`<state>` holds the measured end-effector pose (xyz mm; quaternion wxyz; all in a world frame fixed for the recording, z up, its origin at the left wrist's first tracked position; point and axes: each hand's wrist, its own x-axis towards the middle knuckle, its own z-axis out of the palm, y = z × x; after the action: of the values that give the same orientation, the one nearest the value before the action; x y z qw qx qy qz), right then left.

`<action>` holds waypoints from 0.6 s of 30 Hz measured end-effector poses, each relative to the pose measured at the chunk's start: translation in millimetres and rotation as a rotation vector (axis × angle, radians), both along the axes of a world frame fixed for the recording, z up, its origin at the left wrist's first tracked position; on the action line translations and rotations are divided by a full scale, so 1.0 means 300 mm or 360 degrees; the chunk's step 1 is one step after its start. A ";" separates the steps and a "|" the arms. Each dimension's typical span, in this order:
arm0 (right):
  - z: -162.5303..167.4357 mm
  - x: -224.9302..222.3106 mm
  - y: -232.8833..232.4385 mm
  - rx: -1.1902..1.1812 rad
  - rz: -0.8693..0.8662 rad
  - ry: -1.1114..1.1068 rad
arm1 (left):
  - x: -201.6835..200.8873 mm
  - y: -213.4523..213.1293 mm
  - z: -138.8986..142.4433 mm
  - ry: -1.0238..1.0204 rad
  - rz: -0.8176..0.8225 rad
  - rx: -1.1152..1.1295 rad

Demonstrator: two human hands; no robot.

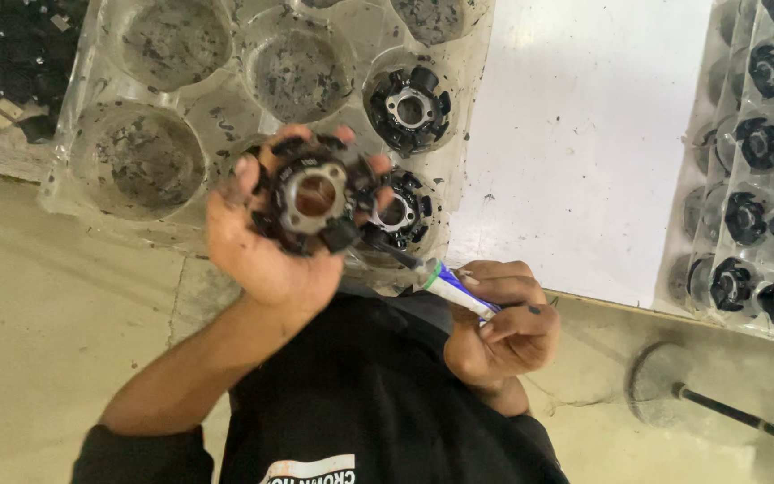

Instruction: The person picks black round rotor-like assemblies from a plastic tray, holds one in the left hand, and squeezes adhesive from a tube onto the parts of each assembly. They place finished assemblies back into the tray, reposition trays, briefly wipe the tube with a cloth, and continue applying adhesive to more assemblies one at a time.

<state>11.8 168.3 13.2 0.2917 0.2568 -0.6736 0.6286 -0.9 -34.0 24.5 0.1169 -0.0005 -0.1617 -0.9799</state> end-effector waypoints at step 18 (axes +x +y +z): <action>-0.042 0.007 0.052 -0.0033 -0.0109 -0.0104 | -0.209 -0.322 0.119 0.0258 0.0405 -0.3906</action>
<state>14.0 183.8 0.6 0.2936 0.2100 -0.6846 0.6333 -63.5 -130.8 60.3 0.1431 -0.1546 -0.9646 -0.1586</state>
